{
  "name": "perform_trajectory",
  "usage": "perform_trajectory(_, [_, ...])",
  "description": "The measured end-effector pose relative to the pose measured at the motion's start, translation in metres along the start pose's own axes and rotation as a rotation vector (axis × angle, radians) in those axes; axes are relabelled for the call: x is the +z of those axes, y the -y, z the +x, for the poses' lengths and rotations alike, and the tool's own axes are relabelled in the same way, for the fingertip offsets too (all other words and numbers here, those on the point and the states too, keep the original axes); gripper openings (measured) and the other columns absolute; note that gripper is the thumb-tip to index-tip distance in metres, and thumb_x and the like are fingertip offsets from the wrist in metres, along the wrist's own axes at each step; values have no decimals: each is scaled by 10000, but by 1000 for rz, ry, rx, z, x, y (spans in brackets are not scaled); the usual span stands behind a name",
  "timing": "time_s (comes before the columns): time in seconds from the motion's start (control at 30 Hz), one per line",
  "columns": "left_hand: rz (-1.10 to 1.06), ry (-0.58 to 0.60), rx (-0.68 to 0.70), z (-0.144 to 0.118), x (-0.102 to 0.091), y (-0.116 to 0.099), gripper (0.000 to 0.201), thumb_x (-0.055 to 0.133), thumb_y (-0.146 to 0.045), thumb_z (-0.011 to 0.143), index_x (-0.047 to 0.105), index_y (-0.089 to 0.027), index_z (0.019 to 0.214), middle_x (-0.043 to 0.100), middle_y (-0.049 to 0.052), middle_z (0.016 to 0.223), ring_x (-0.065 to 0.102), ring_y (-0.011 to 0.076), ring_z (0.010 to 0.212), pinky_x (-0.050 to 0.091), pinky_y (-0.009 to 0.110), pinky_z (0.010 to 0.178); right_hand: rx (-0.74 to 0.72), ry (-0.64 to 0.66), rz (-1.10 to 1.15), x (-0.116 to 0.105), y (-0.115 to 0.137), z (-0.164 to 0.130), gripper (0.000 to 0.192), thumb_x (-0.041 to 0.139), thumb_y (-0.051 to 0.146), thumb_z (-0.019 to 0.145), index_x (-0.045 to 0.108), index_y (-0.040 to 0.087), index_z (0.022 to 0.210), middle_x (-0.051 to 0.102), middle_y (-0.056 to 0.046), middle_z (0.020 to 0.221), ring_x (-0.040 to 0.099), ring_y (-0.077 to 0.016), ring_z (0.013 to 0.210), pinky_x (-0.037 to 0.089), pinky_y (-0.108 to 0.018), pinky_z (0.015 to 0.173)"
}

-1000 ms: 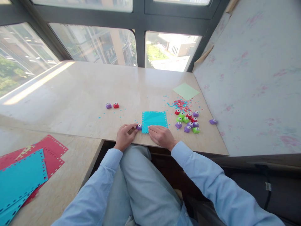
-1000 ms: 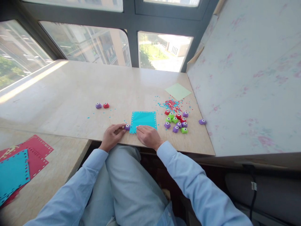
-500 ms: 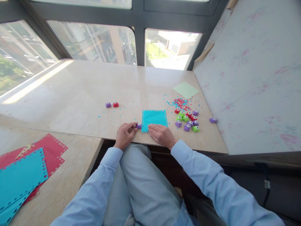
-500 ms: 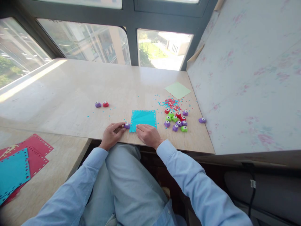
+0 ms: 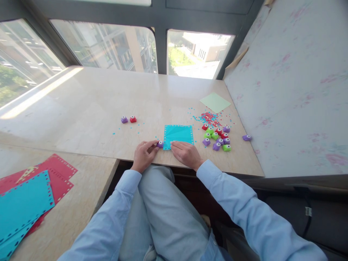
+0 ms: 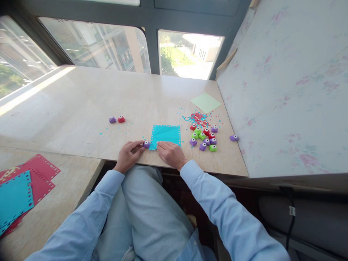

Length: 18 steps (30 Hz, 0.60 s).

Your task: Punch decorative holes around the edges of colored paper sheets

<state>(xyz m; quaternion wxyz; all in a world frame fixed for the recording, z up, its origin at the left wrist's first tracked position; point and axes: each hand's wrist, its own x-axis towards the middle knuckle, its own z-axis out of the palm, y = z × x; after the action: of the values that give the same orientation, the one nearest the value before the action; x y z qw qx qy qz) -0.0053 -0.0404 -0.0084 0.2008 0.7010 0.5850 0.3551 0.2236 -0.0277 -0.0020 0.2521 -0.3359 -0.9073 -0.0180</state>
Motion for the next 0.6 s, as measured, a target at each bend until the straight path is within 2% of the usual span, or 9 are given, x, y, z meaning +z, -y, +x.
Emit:
perform_trajectory(0.23, [6,0,1,-1,0,0,280,636,-338,854,710,-251,1110,728,38,948,630,204,900,498,351,866,40,8,39,0,-1,-1,186,518,161,957,691,167,1027,700,-98,1175,658,-214,1102,536,-337,912])
perform_trajectory(0.6, [2,-11,-3,-1,0,-2,277,645,-331,848,715,-256,1105,723,36,925,633,202,891,506,349,856,10,13,-13,1,0,0,219,484,169,973,697,169,1027,705,-83,1171,657,-206,1101,546,-331,909])
